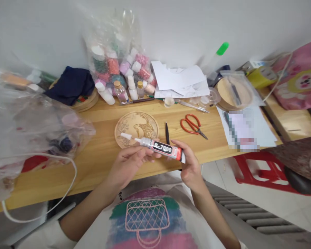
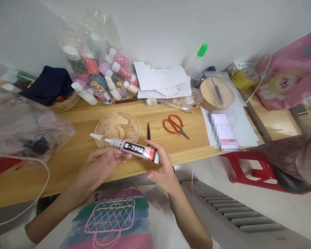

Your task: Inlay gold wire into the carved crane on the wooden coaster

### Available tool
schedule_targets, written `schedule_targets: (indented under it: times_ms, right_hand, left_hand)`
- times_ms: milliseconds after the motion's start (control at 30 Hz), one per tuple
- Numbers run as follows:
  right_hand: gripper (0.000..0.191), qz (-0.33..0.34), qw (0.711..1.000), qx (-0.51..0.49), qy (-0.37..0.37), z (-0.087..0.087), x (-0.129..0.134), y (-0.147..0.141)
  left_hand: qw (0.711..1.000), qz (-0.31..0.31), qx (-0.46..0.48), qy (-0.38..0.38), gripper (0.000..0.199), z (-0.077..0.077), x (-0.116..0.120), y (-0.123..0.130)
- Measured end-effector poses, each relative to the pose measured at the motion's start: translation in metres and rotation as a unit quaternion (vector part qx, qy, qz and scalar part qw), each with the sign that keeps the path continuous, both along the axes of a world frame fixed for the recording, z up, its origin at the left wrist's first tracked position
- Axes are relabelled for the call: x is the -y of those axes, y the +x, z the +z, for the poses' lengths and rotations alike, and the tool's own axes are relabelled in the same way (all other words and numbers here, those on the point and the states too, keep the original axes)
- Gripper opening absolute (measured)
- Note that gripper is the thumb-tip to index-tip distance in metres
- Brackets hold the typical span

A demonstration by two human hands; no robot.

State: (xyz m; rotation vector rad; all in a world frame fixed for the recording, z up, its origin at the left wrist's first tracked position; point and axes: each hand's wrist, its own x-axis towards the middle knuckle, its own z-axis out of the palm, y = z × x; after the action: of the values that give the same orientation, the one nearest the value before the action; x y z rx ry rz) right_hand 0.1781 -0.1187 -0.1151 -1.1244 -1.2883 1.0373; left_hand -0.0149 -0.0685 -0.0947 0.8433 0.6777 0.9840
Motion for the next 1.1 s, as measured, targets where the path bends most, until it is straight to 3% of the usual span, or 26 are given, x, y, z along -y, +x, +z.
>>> schedule_targets:
  times_ms: [100,167,233,333,467,667,833,967,1033,1100]
  right_hand:
    - [0.058,-0.076,0.976,-0.196,-0.06,-0.005,0.001,-0.009]
    - [0.059,-0.116,0.956,-0.259,-0.08,-0.005,-0.001,-0.017]
    - [0.062,-0.095,0.947,-0.293,-0.095,-0.002,-0.005,-0.022]
    - [0.048,-0.085,0.934,-0.326,-0.121,0.002,-0.011,-0.024]
    - [0.035,-0.155,0.924,-0.324,-0.129,0.005,-0.015,-0.013]
    - [0.031,-0.114,0.948,-0.258,-0.147,0.006,-0.015,-0.004]
    - [0.032,-0.095,0.954,-0.23,-0.168,0.008,-0.019,-0.005]
    - [0.039,-0.137,0.957,-0.221,-0.127,0.016,-0.031,0.004]
    - [0.042,-0.2,0.954,-0.206,-0.082,0.02,-0.043,0.007]
    - [0.036,-0.249,0.952,-0.173,-0.045,0.022,-0.056,0.005]
  left_hand:
    - [1.0,-0.006,0.001,0.022,0.014,0.001,-0.004,0.01]
    - [0.999,-0.001,-0.011,0.053,0.015,0.0,-0.004,0.015]
    - [0.995,-0.03,-0.037,0.083,0.017,-0.001,-0.003,0.019]
    - [0.985,-0.104,-0.082,0.114,0.02,-0.001,-0.001,0.021]
    - [0.965,-0.12,-0.159,0.171,0.02,0.002,-0.005,0.005]
    - [0.893,-0.288,-0.257,0.233,0.021,0.009,-0.019,-0.027]
    - [0.844,-0.358,-0.295,0.268,0.027,0.017,-0.027,-0.03]
    - [0.85,-0.314,-0.294,0.304,0.028,0.022,-0.042,-0.044]
    - [0.852,-0.221,-0.33,0.341,0.025,0.021,-0.054,-0.053]
    - [0.845,-0.084,-0.386,0.36,0.02,0.014,-0.067,-0.059]
